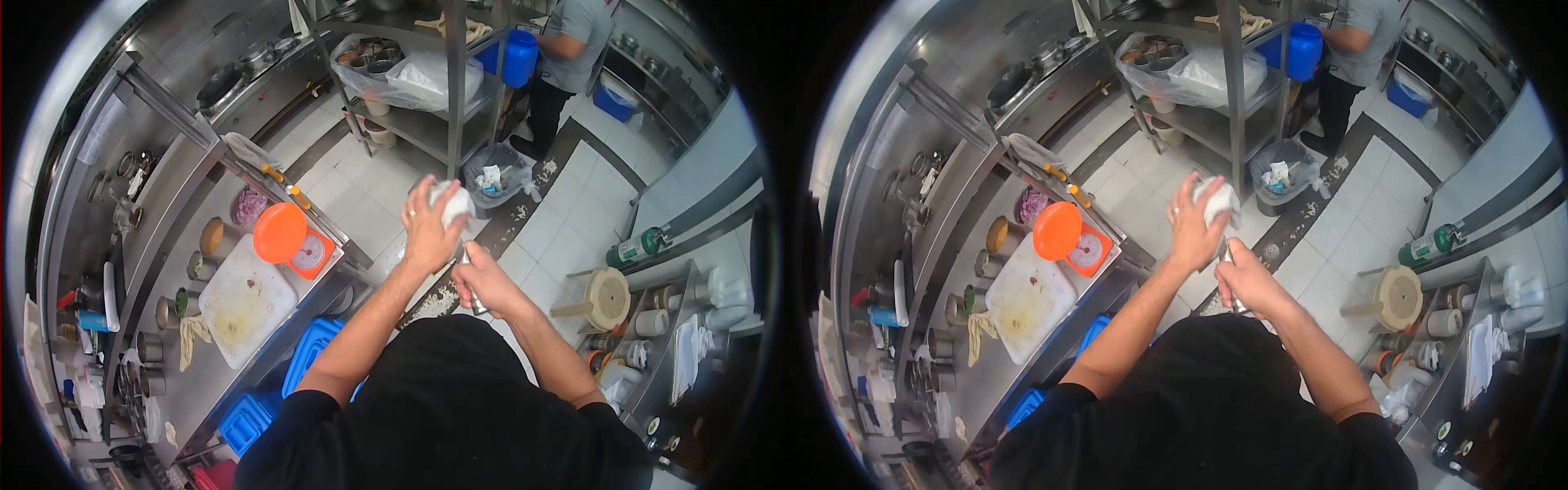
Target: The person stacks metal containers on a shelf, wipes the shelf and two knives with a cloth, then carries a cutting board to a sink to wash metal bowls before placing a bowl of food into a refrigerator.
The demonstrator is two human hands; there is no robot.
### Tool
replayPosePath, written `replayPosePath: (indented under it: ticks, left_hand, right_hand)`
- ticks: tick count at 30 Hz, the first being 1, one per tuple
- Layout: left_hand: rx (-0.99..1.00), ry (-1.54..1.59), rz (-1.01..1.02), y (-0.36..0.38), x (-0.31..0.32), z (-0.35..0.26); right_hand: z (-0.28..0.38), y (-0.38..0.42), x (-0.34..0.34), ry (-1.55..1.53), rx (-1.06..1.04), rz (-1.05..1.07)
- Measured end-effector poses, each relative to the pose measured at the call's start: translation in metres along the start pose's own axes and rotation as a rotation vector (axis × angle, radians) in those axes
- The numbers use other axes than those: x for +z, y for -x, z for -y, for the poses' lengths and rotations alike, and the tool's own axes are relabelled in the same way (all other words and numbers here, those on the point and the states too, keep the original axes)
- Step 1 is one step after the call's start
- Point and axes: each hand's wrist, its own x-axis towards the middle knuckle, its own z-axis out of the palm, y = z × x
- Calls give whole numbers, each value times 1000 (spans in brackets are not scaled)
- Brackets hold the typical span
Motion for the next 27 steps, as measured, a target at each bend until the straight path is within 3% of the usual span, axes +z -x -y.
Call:
replayPosePath:
  ticks: [1,4,10,14,17,20,21,22,25,27]
  left_hand:
    - [-113,1,-45,-12,1,8]
    - [-163,-59,-173,-44,1,58]
    - [-340,301,-139,-70,-27,63]
    - [-329,515,-100,-69,-27,69]
    - [-359,591,-159,-68,-38,58]
    - [-365,674,-256,-69,-45,58]
    - [-371,701,-274,-68,-43,62]
    - [-377,729,-294,-68,-41,66]
    - [-762,1115,-432,-86,-56,96]
    - [-663,967,-336,-81,-69,104]
  right_hand:
    - [2,7,5,28,-11,16]
    - [4,23,16,10,-47,91]
    - [16,39,4,-11,-65,161]
    - [29,57,-8,-50,-14,208]
    - [6,52,-16,-347,-14,213]
    - [-22,44,-33,-722,291,466]
    - [-26,43,-27,-778,294,617]
    - [-24,43,-25,-665,268,551]
    - [-7,55,-19,-221,170,338]
    - [-6,58,-18,241,22,155]
